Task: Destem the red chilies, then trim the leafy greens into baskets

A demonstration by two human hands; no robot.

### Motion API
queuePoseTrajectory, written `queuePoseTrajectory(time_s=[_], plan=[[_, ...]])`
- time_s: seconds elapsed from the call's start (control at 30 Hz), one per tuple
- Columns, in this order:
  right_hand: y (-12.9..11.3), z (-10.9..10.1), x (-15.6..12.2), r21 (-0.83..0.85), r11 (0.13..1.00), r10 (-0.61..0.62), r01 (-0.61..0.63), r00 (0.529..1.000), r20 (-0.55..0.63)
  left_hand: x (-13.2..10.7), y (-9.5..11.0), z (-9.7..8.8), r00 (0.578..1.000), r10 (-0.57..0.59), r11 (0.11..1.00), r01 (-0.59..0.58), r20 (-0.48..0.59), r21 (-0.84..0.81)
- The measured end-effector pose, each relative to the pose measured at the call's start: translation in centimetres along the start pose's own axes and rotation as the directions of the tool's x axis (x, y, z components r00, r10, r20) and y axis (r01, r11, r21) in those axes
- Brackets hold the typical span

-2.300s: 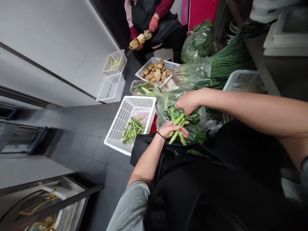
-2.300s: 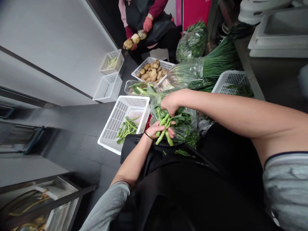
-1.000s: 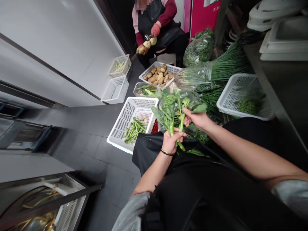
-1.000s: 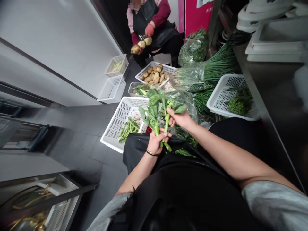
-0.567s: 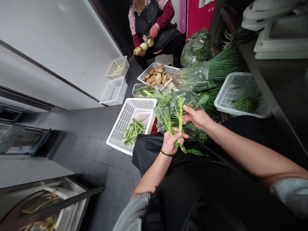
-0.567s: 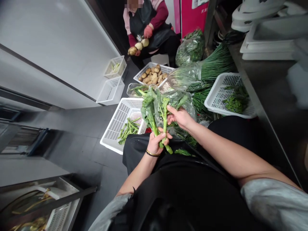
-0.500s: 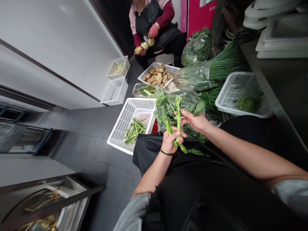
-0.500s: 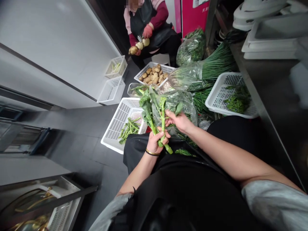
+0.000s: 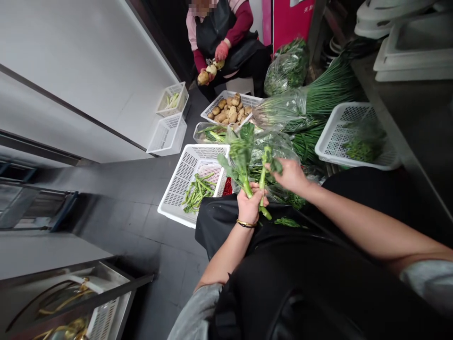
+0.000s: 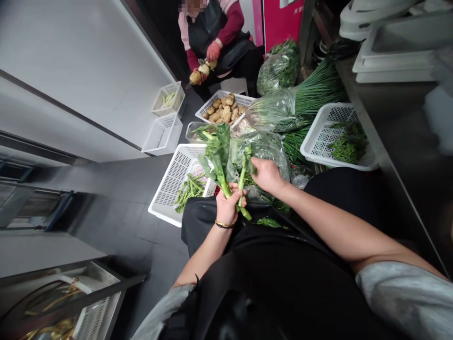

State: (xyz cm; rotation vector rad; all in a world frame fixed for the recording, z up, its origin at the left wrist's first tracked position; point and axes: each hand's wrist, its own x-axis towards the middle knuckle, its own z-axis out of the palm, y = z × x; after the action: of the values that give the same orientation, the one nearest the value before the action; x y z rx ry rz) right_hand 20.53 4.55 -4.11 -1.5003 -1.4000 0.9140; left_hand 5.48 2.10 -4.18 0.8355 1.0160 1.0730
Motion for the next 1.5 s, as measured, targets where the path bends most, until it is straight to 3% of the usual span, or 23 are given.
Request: queuePoseTrajectory(time_s=[0.07,0.1,0.17,0.23,0.33,0.43,0.53,0.63,0.67,0.73,0.8,0.87,0.93,1.0,1.03,1.1,1.17,1.23,1.27,1.33,1.4,1.5], plan=[[0.2,0.4,-1.6,-0.031,0.988,-0.149,0.154,0.981,0.123,0.3,0.4,-0.2,0.999,0.013,0.998,-0.016,-0.047,-0.064],[0.4,0.6,-2.1,0.029,0.987,-0.161,0.158,0.974,0.162,0.4,0.5,-0.4,0.999,0.006,0.995,-0.01,-0.034,-0.102],[0.6,0.5,-2.1,0.225,0.974,-0.057,0.016,0.982,0.178,0.5,0.8,-0.9,0.997,-0.036,0.982,0.049,0.072,-0.181],[0.6,0.1,-1.0,0.416,0.894,0.091,-0.169,0.976,0.199,0.5,0.7,-1.2,0.969,-0.108,0.953,0.164,0.221,-0.254],[0.2,-0.7,1.1,0.562,0.796,0.096,-0.226,0.963,0.251,0.3,0.3,-1.3,0.929,-0.19,0.912,0.287,0.318,-0.294],[-0.4,-1.3,1.9,0.556,0.82,0.024,-0.138,0.978,0.208,0.3,0.2,-1.3,0.948,-0.145,0.928,0.229,0.283,-0.295],[-0.6,-1.1,1.5,0.452,0.889,-0.05,-0.075,0.964,0.26,0.3,0.2,-1.3,0.964,-0.111,0.951,0.174,0.242,-0.257],[-0.3,-0.4,0.3,0.244,0.958,-0.194,0.148,0.965,0.175,0.4,0.0,-1.1,0.964,-0.174,0.949,0.219,0.203,-0.226],[-0.1,-0.1,-0.3,0.19,0.954,-0.262,0.232,0.952,0.156,0.5,0.0,-1.0,0.965,-0.193,0.943,0.232,0.177,-0.237],[0.7,0.1,-1.7,0.143,0.911,-0.411,0.387,0.883,0.225,0.9,-0.1,-0.9,0.965,-0.232,0.929,0.257,0.122,-0.266],[2.2,-0.5,-3.0,0.072,0.893,-0.445,0.445,0.846,0.294,1.2,0.0,-1.0,0.971,-0.226,0.928,0.238,0.076,-0.286],[4.4,-1.9,-3.6,-0.16,0.917,-0.307,0.364,0.904,0.296,1.3,0.2,-1.3,0.979,-0.185,0.941,0.202,0.087,-0.272],[6.6,-3.8,-3.4,-0.438,0.882,-0.029,0.174,0.948,0.317,1.1,0.3,-1.6,0.979,-0.145,0.953,0.177,0.145,-0.245],[7.7,-5.3,-2.5,-0.626,0.774,0.217,0.095,0.889,0.403,0.8,0.4,-1.8,0.969,-0.148,0.956,0.191,0.196,-0.221],[7.6,-5.8,-1.8,-0.654,0.75,0.269,0.104,0.854,0.445,0.7,0.3,-1.9,0.964,-0.157,0.954,0.204,0.216,-0.22],[6.0,-6.0,-0.3,-0.555,0.827,0.215,0.093,0.859,0.464,0.4,0.3,-2.0,0.945,-0.188,0.941,0.252,0.268,-0.228],[3.4,-5.3,1.2,-0.237,0.971,0.064,0.042,0.905,0.421,0.2,0.1,-2.0,0.913,-0.231,0.921,0.317,0.336,-0.226],[0.8,-4.0,2.3,0.092,0.996,-0.022,-0.009,0.942,0.334,0.1,0.0,-1.9,0.889,-0.272,0.909,0.363,0.368,-0.206],[-0.2,-3.2,2.5,0.166,0.986,-0.031,-0.017,0.958,0.284,0.0,-0.1,-1.9,0.893,-0.277,0.911,0.361,0.356,-0.197],[-1.1,-1.9,2.5,0.132,0.991,-0.029,0.006,0.985,0.171,-0.1,-0.1,-1.8,0.931,-0.23,0.937,0.29,0.282,-0.193],[-0.8,-0.8,1.8,-0.02,0.998,-0.059,0.061,0.996,0.067,-0.2,0.1,-1.8,0.976,-0.133,0.968,0.164,0.172,-0.187],[0.1,0.1,0.6,-0.241,0.953,-0.201,0.185,0.979,-0.044,-0.1,0.7,-1.6,1.0,-0.007,0.989,0.011,0.03,-0.149]])
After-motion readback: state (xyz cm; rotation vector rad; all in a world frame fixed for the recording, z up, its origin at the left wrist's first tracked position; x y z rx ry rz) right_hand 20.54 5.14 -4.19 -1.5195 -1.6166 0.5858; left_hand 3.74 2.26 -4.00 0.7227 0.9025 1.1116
